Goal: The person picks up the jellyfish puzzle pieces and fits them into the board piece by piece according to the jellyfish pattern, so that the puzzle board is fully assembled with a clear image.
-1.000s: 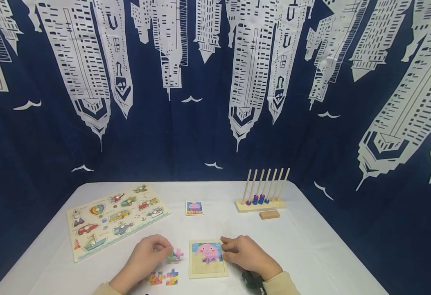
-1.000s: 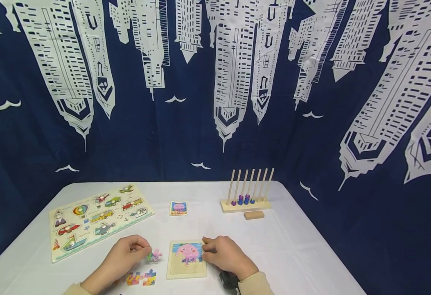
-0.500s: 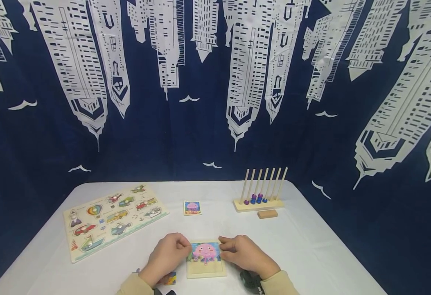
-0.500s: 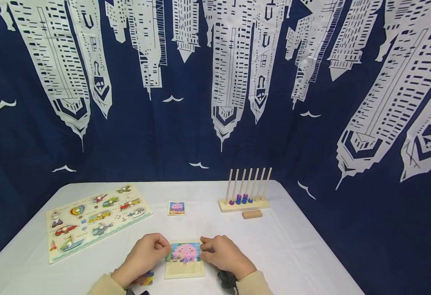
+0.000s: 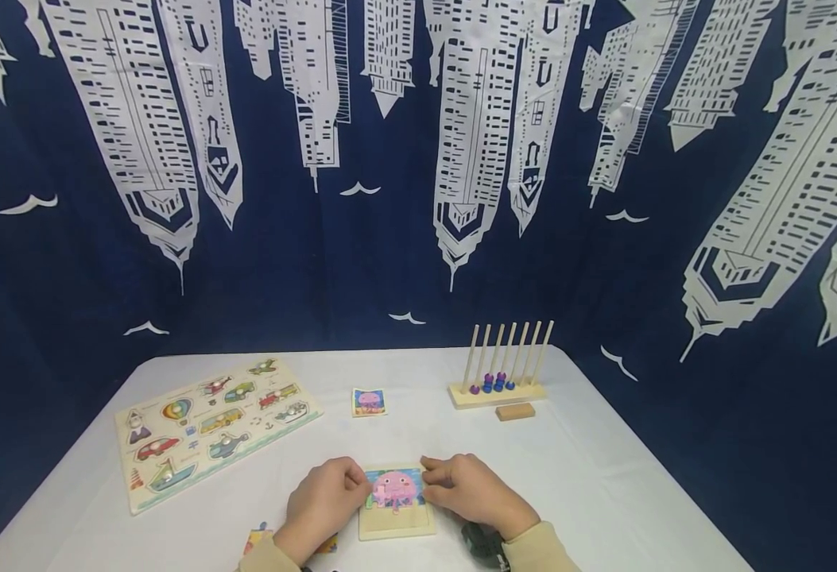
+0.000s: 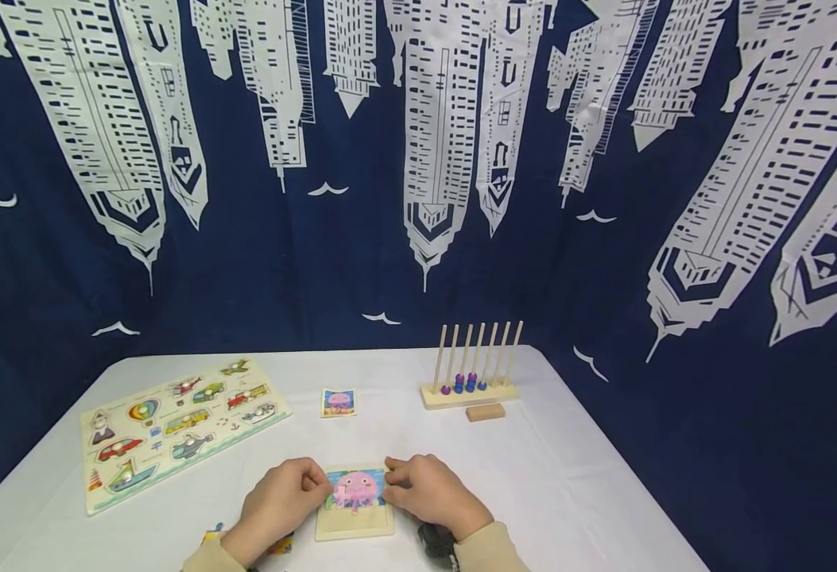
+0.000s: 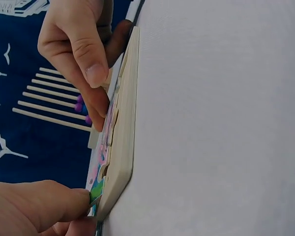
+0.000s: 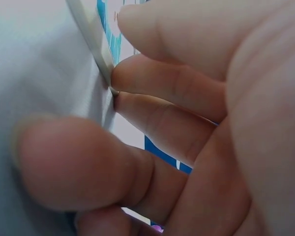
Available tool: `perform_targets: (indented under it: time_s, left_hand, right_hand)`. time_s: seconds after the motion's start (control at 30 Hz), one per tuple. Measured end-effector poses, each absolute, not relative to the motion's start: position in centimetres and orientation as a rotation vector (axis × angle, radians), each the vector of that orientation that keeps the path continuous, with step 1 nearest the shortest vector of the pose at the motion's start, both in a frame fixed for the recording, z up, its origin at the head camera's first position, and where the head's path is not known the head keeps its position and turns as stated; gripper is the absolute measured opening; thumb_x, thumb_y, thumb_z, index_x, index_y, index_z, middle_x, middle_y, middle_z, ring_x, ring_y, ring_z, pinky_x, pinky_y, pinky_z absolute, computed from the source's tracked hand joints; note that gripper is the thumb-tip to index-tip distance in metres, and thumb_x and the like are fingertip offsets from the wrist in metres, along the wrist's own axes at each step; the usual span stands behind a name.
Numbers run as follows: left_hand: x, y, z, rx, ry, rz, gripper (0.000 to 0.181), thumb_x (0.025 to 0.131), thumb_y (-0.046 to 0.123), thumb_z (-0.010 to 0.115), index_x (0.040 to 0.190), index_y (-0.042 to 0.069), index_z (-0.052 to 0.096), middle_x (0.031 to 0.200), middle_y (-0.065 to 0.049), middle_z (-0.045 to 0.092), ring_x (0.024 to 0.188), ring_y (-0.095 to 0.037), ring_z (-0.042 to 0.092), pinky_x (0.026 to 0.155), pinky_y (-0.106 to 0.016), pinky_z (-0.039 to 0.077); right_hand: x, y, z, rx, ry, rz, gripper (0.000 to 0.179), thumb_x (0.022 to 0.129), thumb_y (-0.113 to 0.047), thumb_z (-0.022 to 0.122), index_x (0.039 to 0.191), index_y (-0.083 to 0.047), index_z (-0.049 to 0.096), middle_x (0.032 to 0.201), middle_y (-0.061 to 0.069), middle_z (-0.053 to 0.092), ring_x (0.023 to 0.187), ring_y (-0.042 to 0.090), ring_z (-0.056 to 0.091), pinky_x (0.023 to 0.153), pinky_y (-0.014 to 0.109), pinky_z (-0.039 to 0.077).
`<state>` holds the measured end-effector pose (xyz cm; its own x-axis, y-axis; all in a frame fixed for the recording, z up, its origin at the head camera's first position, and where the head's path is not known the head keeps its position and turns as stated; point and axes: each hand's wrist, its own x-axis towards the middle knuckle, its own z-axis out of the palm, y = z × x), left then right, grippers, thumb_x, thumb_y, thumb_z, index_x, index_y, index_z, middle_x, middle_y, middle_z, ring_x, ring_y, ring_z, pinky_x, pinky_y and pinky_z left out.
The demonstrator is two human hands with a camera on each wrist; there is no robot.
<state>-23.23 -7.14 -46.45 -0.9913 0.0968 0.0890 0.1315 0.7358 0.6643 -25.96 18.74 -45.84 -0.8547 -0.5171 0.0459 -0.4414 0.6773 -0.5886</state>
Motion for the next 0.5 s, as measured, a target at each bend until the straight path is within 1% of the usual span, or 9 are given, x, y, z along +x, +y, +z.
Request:
perform_targets:
  time_s: [0.3, 0.5]
  left_hand:
    - [-23.22, -7.20, -46.67, -0.201, -2.882, -1.080, 0.018, 0.089, 0.031, 0.079, 0.083, 0.022, 0.065, 0.067, 0.012, 0.060, 0.059, -0.008, 0.054, 0.054, -0.029, 0.041]
    - [-23.26, -7.24, -47.05, -0.234, -2.880, -1.062, 0.024, 0.087, 0.039, 0.081, 0.081, 0.024, 0.063, 0.065, 0.014, 0.058, 0.056, -0.008, 0.052, 0.051, -0.028, 0.040]
  right_hand:
    - [-25.88, 18.60, -45.77, -0.784, 2.765, -0.921, 0.033, 0.094, -0.028, 0.075, 0.115, -0.004, 0.077, 0.137, 0.009, 0.067, 0.130, 0.029, 0.062, 0.107, 0.053, 0.047]
    - [-25.78, 18.62, -45.61, -0.773, 2.760, -0.933, 0.033, 0.094, -0.027, 0.075, 0.115, -0.003, 0.077, 0.137, 0.009, 0.066, 0.130, 0.030, 0.062, 0.108, 0.053, 0.046]
